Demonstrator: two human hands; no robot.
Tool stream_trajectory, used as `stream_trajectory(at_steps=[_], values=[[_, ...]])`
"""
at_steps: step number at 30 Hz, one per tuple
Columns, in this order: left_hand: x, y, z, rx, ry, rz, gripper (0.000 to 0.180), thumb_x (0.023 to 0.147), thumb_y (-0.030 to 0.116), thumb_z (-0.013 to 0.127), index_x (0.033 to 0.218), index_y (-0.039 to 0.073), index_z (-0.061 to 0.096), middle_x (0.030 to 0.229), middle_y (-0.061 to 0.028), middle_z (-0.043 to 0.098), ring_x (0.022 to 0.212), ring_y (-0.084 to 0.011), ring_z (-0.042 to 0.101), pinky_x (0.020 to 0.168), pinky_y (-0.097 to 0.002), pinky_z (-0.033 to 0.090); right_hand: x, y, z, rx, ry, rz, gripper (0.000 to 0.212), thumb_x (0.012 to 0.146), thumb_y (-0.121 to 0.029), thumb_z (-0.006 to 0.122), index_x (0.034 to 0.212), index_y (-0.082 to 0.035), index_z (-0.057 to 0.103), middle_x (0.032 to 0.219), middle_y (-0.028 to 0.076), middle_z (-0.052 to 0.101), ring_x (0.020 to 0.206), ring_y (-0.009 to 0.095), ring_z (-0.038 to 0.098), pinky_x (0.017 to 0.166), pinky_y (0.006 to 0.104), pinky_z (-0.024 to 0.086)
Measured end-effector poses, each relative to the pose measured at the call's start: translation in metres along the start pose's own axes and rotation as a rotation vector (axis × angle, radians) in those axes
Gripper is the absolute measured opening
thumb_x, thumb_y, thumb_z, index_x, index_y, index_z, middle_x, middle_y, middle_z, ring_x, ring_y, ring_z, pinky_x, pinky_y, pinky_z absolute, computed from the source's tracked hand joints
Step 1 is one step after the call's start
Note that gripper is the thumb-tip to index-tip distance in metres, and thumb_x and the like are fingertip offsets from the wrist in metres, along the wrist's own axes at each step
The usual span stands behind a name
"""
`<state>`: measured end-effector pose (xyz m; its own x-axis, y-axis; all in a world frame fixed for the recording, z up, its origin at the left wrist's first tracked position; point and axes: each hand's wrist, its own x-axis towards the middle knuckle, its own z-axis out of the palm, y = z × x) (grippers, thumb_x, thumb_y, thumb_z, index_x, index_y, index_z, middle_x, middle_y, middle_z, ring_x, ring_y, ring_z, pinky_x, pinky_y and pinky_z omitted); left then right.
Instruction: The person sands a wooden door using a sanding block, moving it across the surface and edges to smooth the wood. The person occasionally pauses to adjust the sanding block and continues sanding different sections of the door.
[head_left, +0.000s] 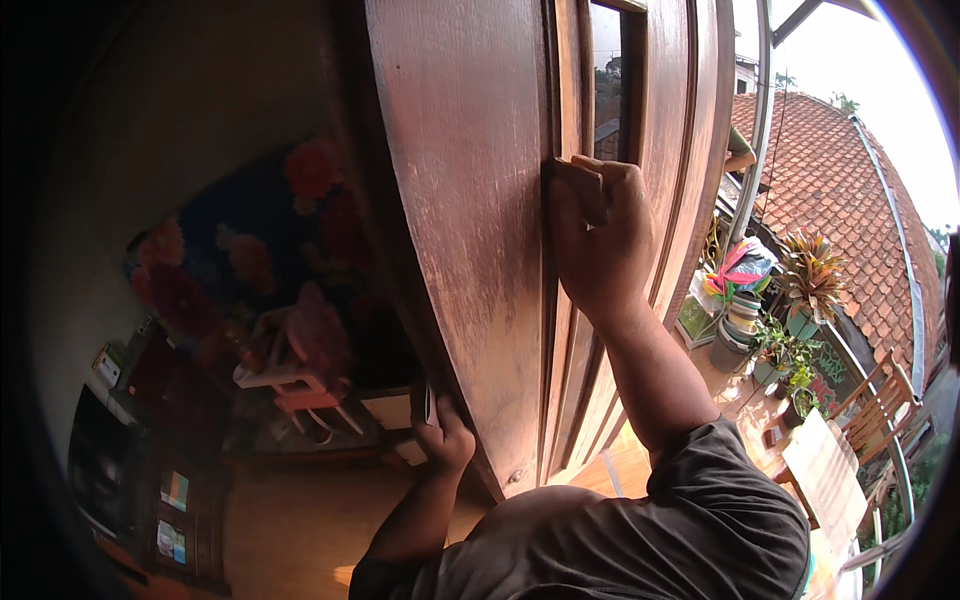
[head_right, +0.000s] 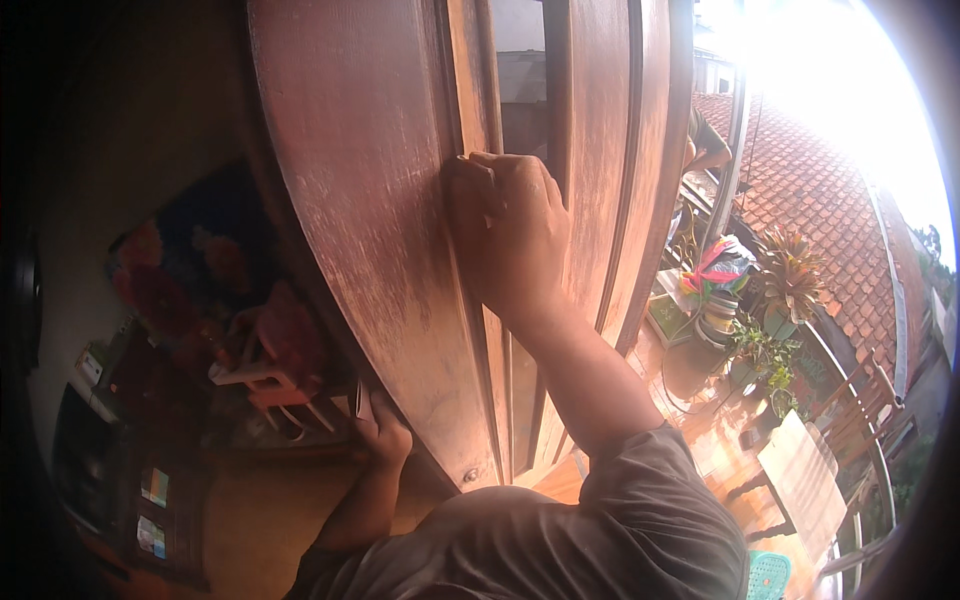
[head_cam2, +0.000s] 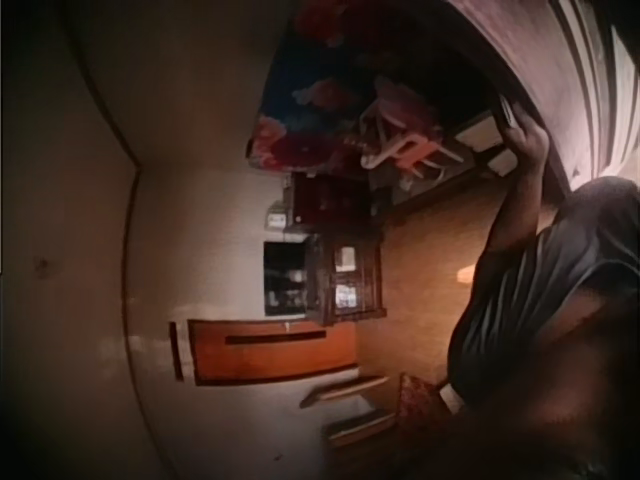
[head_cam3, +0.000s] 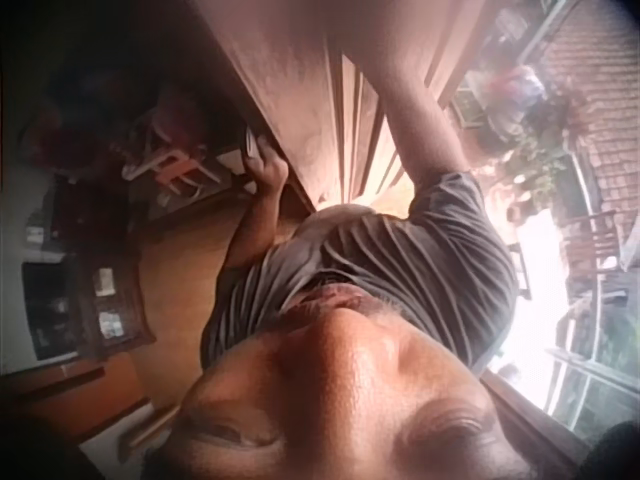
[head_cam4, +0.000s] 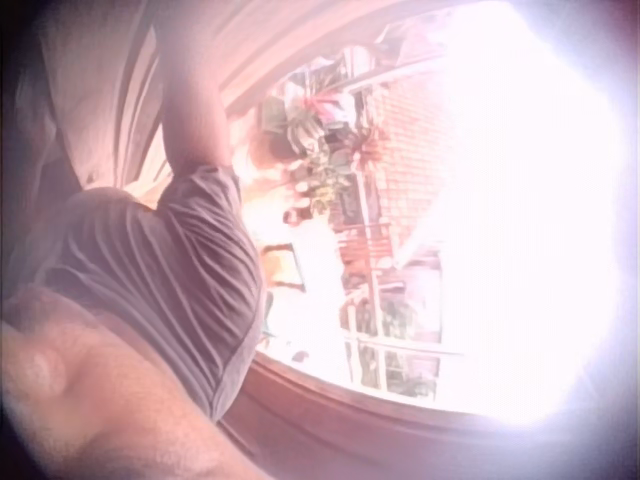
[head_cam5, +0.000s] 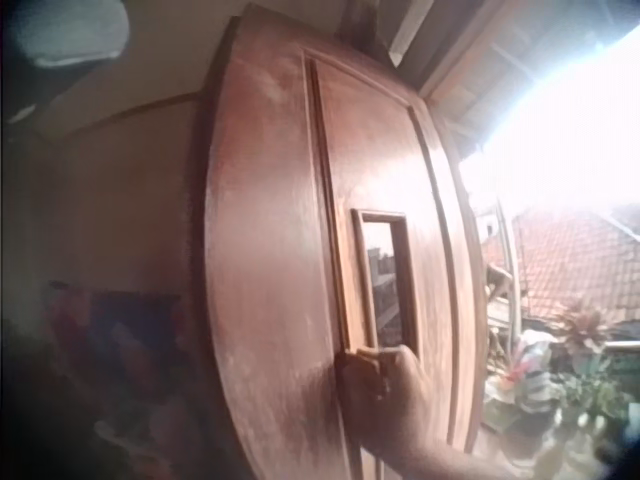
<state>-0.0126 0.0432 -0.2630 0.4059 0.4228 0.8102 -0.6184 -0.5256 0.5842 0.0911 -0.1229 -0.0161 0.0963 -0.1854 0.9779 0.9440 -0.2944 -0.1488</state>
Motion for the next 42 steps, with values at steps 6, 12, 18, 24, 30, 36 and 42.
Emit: stream_trajectory(at_steps=[6, 12, 18, 24, 30, 36, 42], values=[[-0.006, -0.002, -0.003, -0.043, -0.013, -0.117, 0.037, 0.102, -0.003, 0.040, 0.135, -0.014, 0.052, 0.126, -0.0232, 0.066, 0.118, -0.0319, 0.066, 0.100, -0.0369, 0.050, 0.053, 0.021, 0.019, -0.127, 0.084, -0.110, 0.013, 0.095, -0.013, 0.071, 0.102, -0.006, 0.064, 0.092, 0.012, 0.069, 0.082, 0.028, 0.069, 0.075, 0.0384, 0.054], [-0.004, -0.010, -0.002, -0.020, -0.038, 0.003, 0.038, 0.101, -0.002, 0.040, 0.135, -0.013, 0.052, 0.126, -0.0233, 0.066, 0.116, -0.0327, 0.067, 0.097, -0.0374, 0.052, 0.005, 0.001, 0.004, -0.116, -0.005, -0.002, 0.016, 0.096, -0.017, 0.072, 0.104, -0.006, 0.064, 0.095, 0.013, 0.073, 0.083, 0.025, 0.072, 0.077, 0.0365, 0.055], [0.000, 0.001, -0.002, 0.061, -0.016, -0.063, 0.037, 0.101, 0.000, 0.041, 0.134, -0.012, 0.053, 0.122, -0.0216, 0.067, 0.112, -0.0322, 0.067, 0.093, -0.0381, 0.052, 0.093, 0.015, 0.025, -0.074, 0.061, -0.057, 0.009, 0.094, -0.008, 0.068, 0.102, -0.008, 0.065, 0.086, 0.012, 0.063, 0.082, 0.036, 0.064, 0.077, 0.0474, 0.051], [0.000, 0.011, 0.004, 0.074, 0.053, 0.006, 0.033, 0.103, 0.001, 0.040, 0.129, -0.012, 0.055, 0.118, -0.0205, 0.067, 0.108, -0.0316, 0.068, 0.092, -0.0380, 0.052, 0.046, -0.001, 0.014, -0.067, 0.022, 0.053, 0.003, 0.096, -0.011, 0.065, 0.098, -0.009, 0.066, 0.092, 0.011, 0.063, 0.086, 0.033, 0.064, 0.078, 0.0453, 0.049], [0.001, 0.009, 0.005, 0.066, 0.069, 0.037, 0.031, 0.104, 0.001, 0.040, 0.127, -0.012, 0.055, 0.116, -0.0200, 0.067, 0.106, -0.0308, 0.068, 0.091, -0.0380, 0.052, 0.065, 0.005, 0.015, -0.106, 0.020, -0.136, 0.009, 0.097, -0.014, 0.064, 0.095, -0.005, 0.064, 0.090, 0.011, 0.062, 0.085, 0.032, 0.063, 0.080, 0.0437, 0.049], [-0.001, 0.012, -0.004, 0.184, -0.012, -0.022, 0.032, 0.103, 0.001, 0.040, 0.130, -0.010, 0.055, 0.118, -0.0196, 0.068, 0.110, -0.0311, 0.067, 0.092, -0.0383, 0.052, 0.128, 0.005, 0.032, -0.132, 0.140, -0.153, 0.022, 0.099, -0.020, 0.061, 0.090, -0.001, 0.059, 0.089, 0.018, 0.067, 0.083, 0.040, 0.067, 0.080, 0.0487, 0.051], [-0.003, 0.008, -0.002, -0.054, 0.041, -0.031, 0.033, 0.103, 0.001, 0.042, 0.128, -0.010, 0.059, 0.125, -0.0216, 0.067, 0.117, -0.0314, 0.066, 0.093, -0.0386, 0.052, 0.051, -0.001, 0.008, -0.121, 0.022, -0.088, 0.010, 0.093, -0.011, 0.071, 0.098, -0.004, 0.067, 0.088, 0.014, 0.068, 0.084, 0.037, 0.068, 0.076, 0.0449, 0.053]])
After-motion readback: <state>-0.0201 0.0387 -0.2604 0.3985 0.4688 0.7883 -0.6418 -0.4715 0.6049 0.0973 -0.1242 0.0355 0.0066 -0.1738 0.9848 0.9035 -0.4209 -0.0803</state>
